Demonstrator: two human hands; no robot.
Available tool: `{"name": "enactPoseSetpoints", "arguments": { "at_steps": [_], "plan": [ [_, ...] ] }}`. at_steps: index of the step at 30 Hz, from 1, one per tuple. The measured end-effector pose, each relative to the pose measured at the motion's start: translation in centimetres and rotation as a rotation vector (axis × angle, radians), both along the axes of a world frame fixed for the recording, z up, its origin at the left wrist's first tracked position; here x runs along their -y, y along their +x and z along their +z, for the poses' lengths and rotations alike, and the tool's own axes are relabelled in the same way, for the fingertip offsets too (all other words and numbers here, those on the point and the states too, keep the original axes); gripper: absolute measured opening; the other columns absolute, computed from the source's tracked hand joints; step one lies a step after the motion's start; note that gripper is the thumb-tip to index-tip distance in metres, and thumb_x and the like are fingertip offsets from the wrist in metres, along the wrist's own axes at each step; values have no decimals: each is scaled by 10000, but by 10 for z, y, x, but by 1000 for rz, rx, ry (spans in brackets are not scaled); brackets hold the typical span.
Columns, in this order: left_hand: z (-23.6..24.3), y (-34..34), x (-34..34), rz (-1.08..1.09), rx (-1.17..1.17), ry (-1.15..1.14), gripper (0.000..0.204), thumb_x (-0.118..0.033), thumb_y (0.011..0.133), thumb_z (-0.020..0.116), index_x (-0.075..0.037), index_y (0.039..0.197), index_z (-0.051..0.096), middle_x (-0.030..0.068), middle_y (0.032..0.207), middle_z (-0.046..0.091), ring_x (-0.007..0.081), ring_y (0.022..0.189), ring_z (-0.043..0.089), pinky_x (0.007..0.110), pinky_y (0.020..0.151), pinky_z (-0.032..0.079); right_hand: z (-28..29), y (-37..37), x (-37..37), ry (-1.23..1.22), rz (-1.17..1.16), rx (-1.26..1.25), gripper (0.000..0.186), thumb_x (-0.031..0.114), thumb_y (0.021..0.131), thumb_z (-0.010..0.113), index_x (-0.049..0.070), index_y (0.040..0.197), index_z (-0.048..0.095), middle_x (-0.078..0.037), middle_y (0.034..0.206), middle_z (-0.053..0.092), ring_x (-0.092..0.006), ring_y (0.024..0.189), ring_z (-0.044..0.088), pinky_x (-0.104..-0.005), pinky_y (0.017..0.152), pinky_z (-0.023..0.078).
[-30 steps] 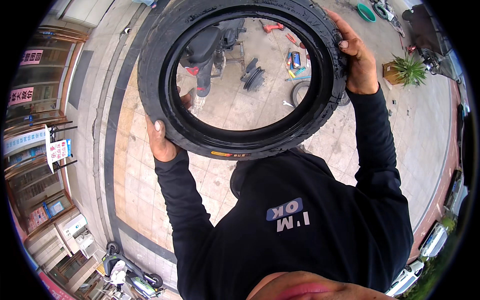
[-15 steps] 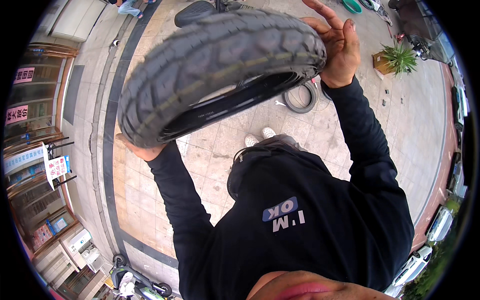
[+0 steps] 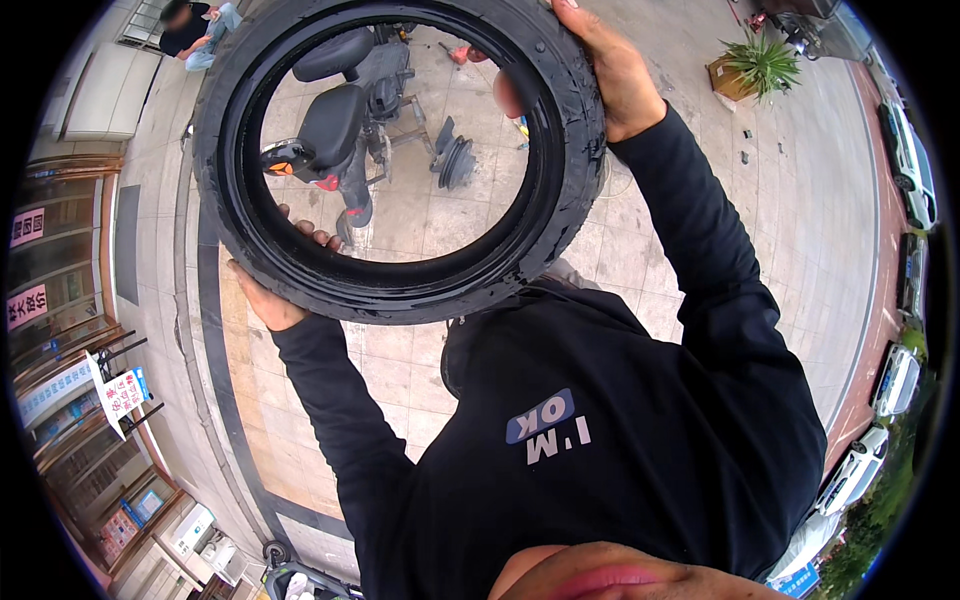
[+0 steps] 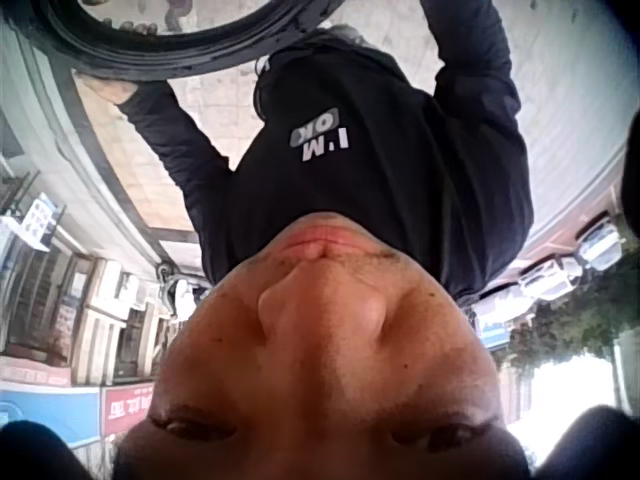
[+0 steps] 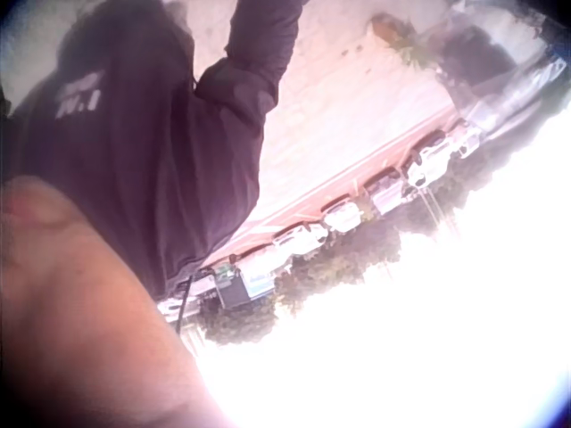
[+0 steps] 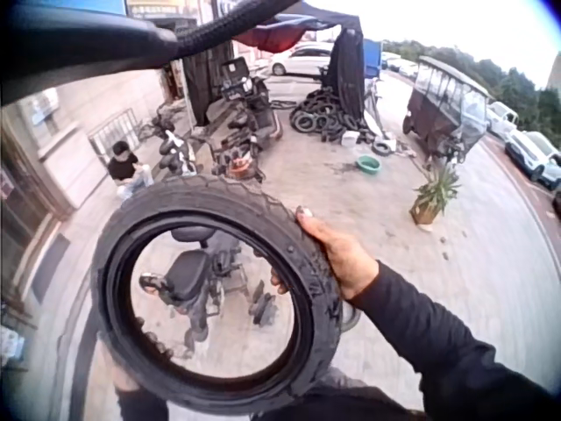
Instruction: The person removes a tire from a scooter wheel using tire levers. They pry the tire bead over the rim edge and work around the circumference to detach the tire. After removal, the person inspects the tire and dips it into a basin of water.
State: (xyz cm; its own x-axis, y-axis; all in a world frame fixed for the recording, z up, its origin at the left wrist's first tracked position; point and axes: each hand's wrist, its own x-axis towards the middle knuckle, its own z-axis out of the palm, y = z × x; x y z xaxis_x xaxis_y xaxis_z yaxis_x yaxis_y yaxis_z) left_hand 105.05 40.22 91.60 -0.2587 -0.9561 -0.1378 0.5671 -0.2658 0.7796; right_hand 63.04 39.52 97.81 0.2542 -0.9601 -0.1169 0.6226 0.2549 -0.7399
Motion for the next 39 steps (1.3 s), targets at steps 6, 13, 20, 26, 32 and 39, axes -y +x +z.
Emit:
{"name": "enactPoseSetpoints", "arguments": {
  "at_steps": [6, 13, 20, 26, 32, 39],
  "plan": [
    [-7, -1, 11, -1, 50, 26, 966, -808, 895, 331, -5, 1418, 446, 188, 1077, 620, 338, 952, 638, 537, 907, 531, 12, 1, -4, 15, -158, -57, 489, 431, 1065, 439, -4, 1234, 587, -173, 917, 723, -274, 697, 724, -391, 626, 626],
    [31, -35, 8, 118, 302, 38, 961, -758, 945, 215, 28, 1472, 383, 225, 1199, 582, 350, 1057, 605, 541, 1015, 479, 4, -12, -5, -88, -56, 33, 592, 493, 1039, 444, -35, 1268, 579, -210, 1047, 717, -294, 767, 733, -434, 677, 639],
    [44, -46, -2, 143, 249, -19, 919, -718, 981, 122, 17, 1383, 500, 251, 1184, 643, 358, 1047, 668, 529, 935, 561, -1, -16, 0, -153, -66, 2, 680, 547, 1034, 386, -13, 1404, 493, -263, 1174, 645, -341, 818, 690, -457, 689, 629],
    [44, -45, -10, -8, 110, -137, 931, -709, 978, 90, 14, 1418, 477, 271, 1228, 629, 387, 1058, 675, 543, 931, 567, 9, -23, -8, -206, -215, -261, 802, 668, 972, 385, -15, 1370, 516, -212, 1158, 634, -267, 758, 658, -378, 616, 605],
    [46, -31, -6, -156, -87, -213, 896, -744, 959, 287, -23, 1481, 388, 253, 1356, 541, 391, 1222, 573, 562, 1043, 465, -5, -33, -6, -353, -20, -227, 783, 572, 978, 480, -16, 1488, 405, -284, 1360, 562, -332, 1036, 693, -405, 857, 612],
    [67, -67, -13, 53, 1348, -1417, 721, -376, 717, 869, -118, 1337, 606, 153, 1259, 650, 390, 1353, 478, 561, 1160, 311, -49, -83, 18, 42, 191, -400, 676, 476, 981, 559, -66, 1375, 473, -217, 1036, 676, -255, 887, 723, -314, 746, 630]
  ]
}}
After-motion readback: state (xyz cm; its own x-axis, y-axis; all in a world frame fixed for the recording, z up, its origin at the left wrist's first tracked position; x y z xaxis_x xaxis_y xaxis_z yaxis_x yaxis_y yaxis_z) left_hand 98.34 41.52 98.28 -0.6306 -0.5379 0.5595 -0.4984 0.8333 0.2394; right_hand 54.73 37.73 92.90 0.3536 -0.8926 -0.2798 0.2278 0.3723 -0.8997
